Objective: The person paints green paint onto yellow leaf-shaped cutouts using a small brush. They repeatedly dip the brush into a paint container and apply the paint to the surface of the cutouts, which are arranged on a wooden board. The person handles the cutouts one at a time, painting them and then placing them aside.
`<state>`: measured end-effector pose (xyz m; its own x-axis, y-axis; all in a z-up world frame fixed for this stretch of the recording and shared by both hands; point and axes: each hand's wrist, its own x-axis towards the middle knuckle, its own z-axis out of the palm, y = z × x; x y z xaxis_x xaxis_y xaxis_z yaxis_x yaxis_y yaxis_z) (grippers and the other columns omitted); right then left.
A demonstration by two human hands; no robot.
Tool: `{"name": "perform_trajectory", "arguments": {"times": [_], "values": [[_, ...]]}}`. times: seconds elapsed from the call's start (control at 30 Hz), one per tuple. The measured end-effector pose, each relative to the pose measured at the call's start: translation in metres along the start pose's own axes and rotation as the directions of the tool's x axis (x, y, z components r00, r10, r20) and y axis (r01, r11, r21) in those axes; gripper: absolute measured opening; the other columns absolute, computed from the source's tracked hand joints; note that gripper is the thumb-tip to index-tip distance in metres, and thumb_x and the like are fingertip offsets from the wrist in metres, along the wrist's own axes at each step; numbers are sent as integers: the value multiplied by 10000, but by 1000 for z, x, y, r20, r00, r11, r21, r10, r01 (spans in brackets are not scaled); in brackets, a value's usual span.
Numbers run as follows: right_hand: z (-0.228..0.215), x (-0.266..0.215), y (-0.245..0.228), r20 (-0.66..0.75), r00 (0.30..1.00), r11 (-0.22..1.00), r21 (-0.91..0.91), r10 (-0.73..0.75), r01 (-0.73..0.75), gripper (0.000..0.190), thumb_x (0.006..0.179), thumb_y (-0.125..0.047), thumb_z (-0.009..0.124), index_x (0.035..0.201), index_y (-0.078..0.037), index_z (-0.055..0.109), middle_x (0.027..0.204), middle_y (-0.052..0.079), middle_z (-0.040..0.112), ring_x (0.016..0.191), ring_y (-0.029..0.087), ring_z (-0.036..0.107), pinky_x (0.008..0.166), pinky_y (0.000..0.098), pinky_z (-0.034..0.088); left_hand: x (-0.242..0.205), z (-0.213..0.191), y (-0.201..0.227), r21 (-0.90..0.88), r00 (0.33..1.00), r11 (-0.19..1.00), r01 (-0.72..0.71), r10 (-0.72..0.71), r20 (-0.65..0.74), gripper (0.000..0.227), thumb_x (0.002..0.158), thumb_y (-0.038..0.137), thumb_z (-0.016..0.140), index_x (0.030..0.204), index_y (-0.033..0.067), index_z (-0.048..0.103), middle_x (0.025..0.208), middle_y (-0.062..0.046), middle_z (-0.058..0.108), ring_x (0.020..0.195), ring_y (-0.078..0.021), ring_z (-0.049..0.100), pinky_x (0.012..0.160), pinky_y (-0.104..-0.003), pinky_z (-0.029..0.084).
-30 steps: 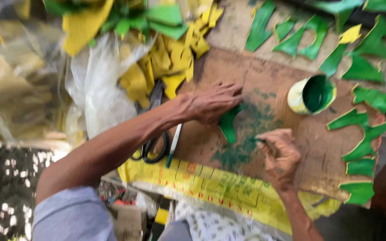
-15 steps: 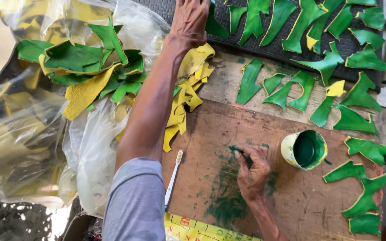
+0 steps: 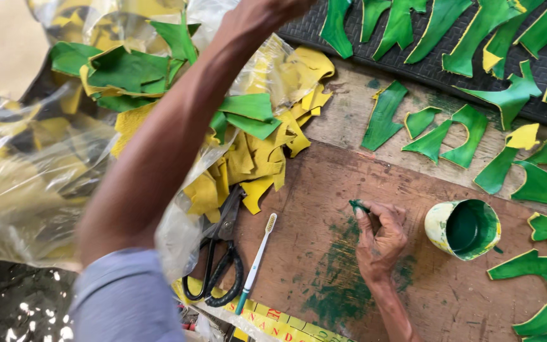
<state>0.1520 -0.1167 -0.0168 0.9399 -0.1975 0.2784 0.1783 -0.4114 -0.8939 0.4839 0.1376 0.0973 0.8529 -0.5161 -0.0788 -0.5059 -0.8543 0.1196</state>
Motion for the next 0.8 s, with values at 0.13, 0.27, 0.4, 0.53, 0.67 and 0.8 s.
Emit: {"name": "perform_trajectory", "arguments": {"times": [0.13,0.27,0.4,0.53,0.67,0.8], "values": [[-1,-2,0,11,1000,998,-58,-7,7,109,936,-22,741,1044,-10,731,894,39,617,891,167,510,758,290,442,-81,3,33,44,971,996,-76,63,231,217,705,-82,625,894,17,665,803,-172,631,715,-274,596,888,-470,493],[1,-3,5,14,1000,996,-83,-24,25,120,940,-24,744,1059,-10,737,866,42,604,869,168,498,744,296,433,-129,13,42,84,991,993,-77,67,113,253,665,-95,589,872,43,640,688,-63,474,667,-211,458,776,-475,484],[1,-5,10,20,1000,999,-34,16,-16,113,948,-68,738,1054,-31,739,893,22,646,809,144,518,670,282,460,-136,22,37,106,994,994,-36,25,103,268,785,-148,503,947,34,614,722,-30,390,661,-193,429,739,-427,483],[-2,-6,11,21,998,994,-86,-66,68,120,955,-64,741,1065,-16,739,883,35,641,838,156,517,704,304,454,-146,16,35,-55,998,998,-38,41,46,537,742,-153,499,1243,22,578,781,-103,490,687,-243,486,684,-427,497],[1,-7,9,17,998,995,-80,-53,54,130,936,-64,751,1059,-22,745,880,36,640,829,155,521,684,300,457,-154,8,34,-95,999,995,10,-7,32,703,714,-108,567,1409,-18,507,867,-157,550,770,-290,549,682,-434,504],[0,-6,8,16,998,995,-80,-56,57,127,923,-59,753,1046,-29,746,873,34,639,820,164,522,685,306,454,-151,16,32,-69,997,997,-47,42,-69,730,653,-59,679,1369,-5,548,988,-238,621,868,-380,616,747,-441,518]]}}
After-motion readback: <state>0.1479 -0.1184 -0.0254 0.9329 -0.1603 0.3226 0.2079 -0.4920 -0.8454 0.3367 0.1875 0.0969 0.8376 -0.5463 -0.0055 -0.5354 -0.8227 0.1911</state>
